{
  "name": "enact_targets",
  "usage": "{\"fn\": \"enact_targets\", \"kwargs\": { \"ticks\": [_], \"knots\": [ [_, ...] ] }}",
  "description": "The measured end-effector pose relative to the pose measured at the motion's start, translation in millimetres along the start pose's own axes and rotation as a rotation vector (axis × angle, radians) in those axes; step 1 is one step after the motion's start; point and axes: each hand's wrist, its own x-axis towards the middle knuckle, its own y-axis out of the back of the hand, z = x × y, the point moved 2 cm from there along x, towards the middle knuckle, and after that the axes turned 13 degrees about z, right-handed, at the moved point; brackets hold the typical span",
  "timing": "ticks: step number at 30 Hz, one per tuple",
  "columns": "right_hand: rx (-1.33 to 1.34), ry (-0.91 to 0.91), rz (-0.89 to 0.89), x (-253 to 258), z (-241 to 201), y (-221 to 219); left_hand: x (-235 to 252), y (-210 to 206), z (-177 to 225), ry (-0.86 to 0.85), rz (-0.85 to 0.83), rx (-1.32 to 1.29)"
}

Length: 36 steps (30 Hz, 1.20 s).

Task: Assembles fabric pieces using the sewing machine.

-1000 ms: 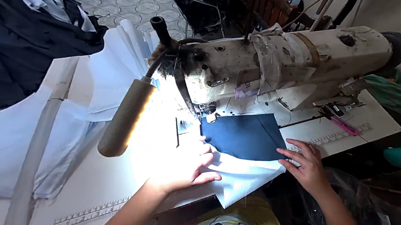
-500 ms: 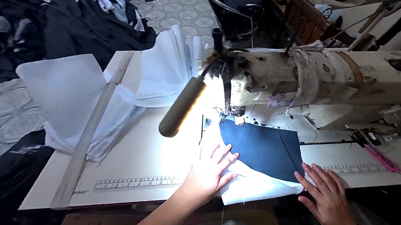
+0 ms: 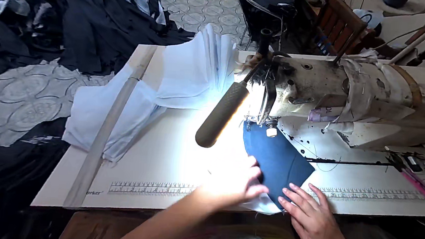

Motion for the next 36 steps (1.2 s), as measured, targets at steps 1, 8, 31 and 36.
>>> {"fn": "enact_targets", "kwargs": {
  "ticks": [1,8,31,36],
  "knots": [
    [-0.001,0.0,-0.001,5.8,-4.0,-4.2,-7.0,-5.4,11.8,-0.043,0.019,0.009],
    [0.007,-0.028,-0.038,47.9,-9.8,-30.6,-41.0,-15.0,20.4,0.049,0.207,0.201],
    [-0.089,-0.368,-0.384,149.3,25.2,-93.9,35.6,-0.3,-113.1,0.148,0.124,0.08],
    [-0.053,-0.427,-0.327,145.9,32.4,-98.5,38.9,30.8,-96.7,0.277,-0.004,0.156]
  ]
}}
